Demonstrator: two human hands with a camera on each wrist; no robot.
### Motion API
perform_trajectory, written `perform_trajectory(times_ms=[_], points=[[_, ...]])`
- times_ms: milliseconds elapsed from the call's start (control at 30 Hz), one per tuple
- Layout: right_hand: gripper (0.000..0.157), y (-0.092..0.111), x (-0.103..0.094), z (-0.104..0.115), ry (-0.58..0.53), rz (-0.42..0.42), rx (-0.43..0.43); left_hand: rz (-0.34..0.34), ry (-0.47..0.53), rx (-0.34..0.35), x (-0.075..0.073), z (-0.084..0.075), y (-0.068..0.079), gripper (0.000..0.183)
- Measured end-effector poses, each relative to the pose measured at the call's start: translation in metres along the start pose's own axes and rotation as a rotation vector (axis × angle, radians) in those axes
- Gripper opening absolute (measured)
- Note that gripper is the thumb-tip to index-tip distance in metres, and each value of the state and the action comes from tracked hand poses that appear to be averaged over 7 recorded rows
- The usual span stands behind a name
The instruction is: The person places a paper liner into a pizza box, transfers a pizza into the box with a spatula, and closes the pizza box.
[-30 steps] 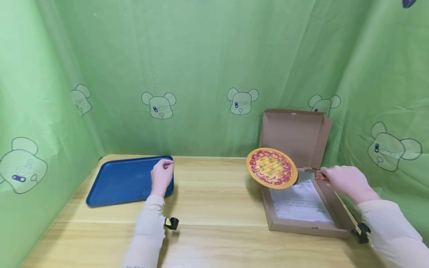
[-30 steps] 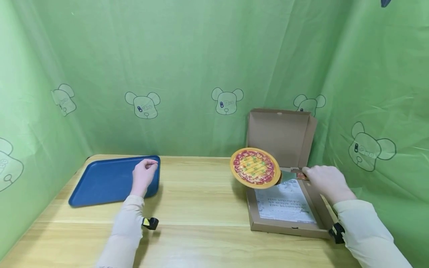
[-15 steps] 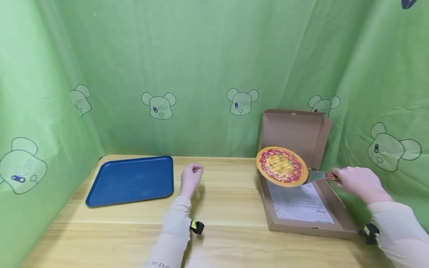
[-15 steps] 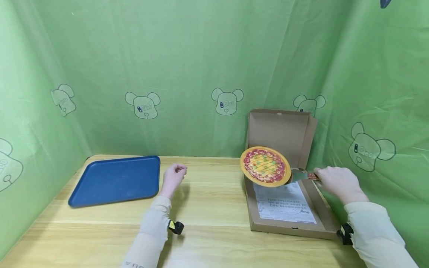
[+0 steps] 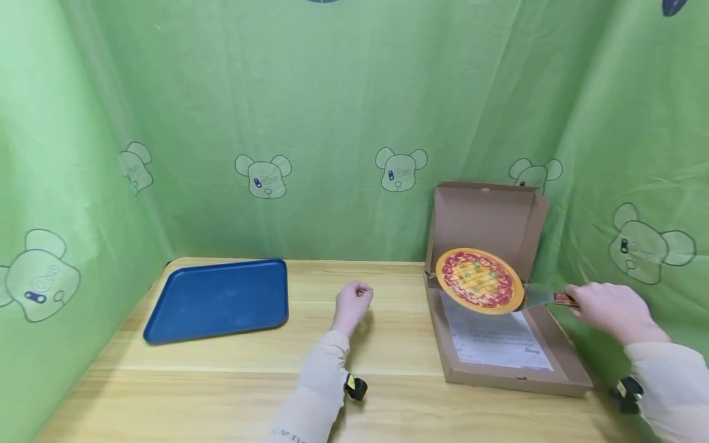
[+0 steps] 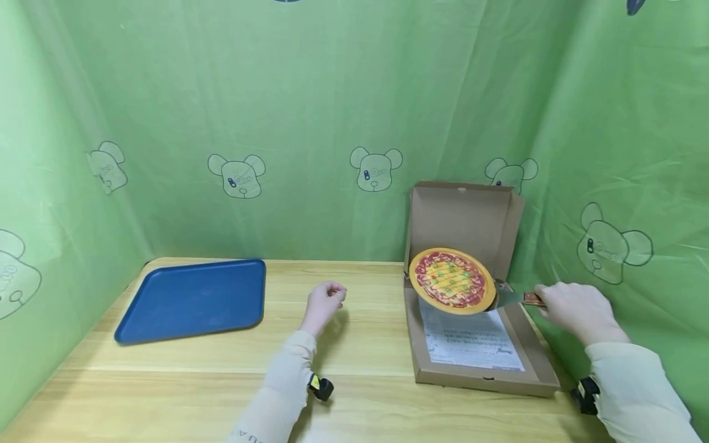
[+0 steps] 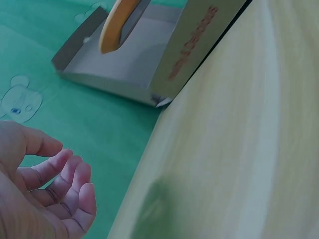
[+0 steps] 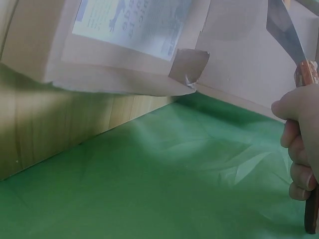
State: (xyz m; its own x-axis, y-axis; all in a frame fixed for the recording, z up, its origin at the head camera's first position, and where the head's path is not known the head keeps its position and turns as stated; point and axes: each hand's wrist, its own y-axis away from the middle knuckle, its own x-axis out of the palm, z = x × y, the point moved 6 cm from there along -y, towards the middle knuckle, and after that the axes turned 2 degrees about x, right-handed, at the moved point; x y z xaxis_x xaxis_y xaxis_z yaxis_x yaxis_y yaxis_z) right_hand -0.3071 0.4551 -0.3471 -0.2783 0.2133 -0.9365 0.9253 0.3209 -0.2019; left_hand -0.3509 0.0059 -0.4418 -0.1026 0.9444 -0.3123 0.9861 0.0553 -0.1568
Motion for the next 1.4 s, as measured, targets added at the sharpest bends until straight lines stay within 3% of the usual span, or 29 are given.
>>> perform_trajectory(times_ms=[467, 633, 833, 1033, 1400], points=[[0.02, 0.0, -0.001, -0.002, -0.025, -0.005, -0.006, 0.186, -0.026, 0.01, 0.073, -0.011, 0.03, 0.015], [0.017, 0.0, 0.001, -0.002, -0.03, 0.014, 0.001, 0.225, -0.017, -0.019, 0.09, -0.011, 0.04, 0.018], [0.012, 0.0, 0.001, -0.003, -0.024, 0.024, 0.012, 0.285, 0.013, -0.089, 0.103, -0.013, 0.05, 0.026], [0.015, -0.001, 0.001, -0.002, -0.012, 0.017, 0.005, 0.326, 0.05, -0.1, 0.111, -0.015, 0.057, 0.029], [0.018, -0.004, 0.005, -0.006, 0.018, 0.016, 0.01, 0.311, 0.217, -0.163, 0.116, -0.009, 0.048, 0.016]])
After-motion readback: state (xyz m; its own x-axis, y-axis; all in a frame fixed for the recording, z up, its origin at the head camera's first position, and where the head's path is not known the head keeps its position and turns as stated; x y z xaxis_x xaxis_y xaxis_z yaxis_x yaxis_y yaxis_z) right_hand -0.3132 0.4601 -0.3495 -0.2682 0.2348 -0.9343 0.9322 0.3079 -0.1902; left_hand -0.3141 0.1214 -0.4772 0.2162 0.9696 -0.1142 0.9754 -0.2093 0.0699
